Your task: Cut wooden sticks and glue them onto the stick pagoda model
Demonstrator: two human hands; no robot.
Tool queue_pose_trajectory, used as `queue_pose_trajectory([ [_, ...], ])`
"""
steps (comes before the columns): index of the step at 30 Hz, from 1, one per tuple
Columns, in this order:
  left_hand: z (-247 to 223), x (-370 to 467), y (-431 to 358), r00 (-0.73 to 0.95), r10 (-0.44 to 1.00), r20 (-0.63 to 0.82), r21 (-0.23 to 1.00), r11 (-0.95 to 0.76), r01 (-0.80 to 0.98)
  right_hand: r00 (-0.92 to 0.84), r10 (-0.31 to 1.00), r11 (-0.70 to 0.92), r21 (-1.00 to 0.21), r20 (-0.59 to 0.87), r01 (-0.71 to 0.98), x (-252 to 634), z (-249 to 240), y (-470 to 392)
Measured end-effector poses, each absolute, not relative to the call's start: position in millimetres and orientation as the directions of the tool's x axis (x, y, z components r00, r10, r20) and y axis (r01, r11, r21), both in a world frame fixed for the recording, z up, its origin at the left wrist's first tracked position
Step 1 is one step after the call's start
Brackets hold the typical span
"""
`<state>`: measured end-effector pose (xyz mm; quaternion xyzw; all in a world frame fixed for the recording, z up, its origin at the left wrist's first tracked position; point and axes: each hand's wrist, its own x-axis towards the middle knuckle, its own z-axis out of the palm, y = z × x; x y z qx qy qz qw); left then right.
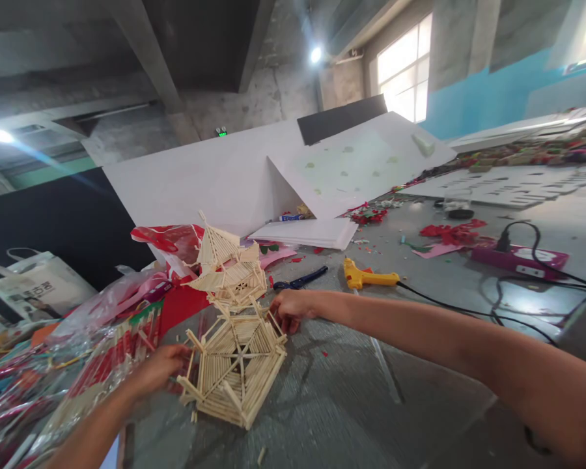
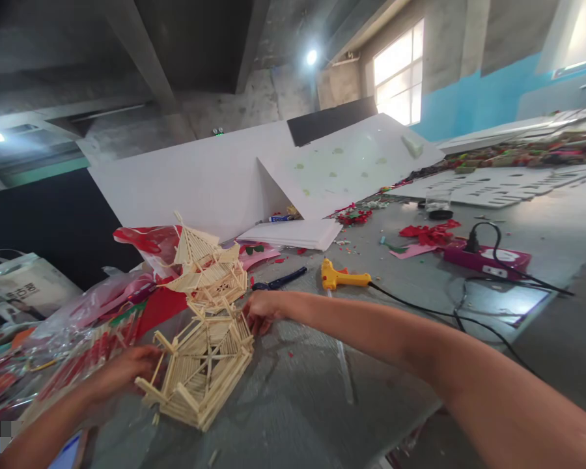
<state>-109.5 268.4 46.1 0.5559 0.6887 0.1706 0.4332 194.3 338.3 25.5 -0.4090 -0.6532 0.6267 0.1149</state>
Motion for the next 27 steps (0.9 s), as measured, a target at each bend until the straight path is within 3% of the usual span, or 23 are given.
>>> queue_pose_trajectory([
  [16, 38, -62, 264, 0.08, 0.912, -0.402, 0.82, 0.32, 0.474, -0.552, 0.723, -0.311, -0.909, -0.415, 0.276, 244, 36, 281],
  [27, 34, -67, 260, 0.021, 0.951, -0.309, 0.814, 0.253, 0.523, -0.536, 0.772, -0.269, -0.939, -0.342, 0.212, 260, 28, 258],
])
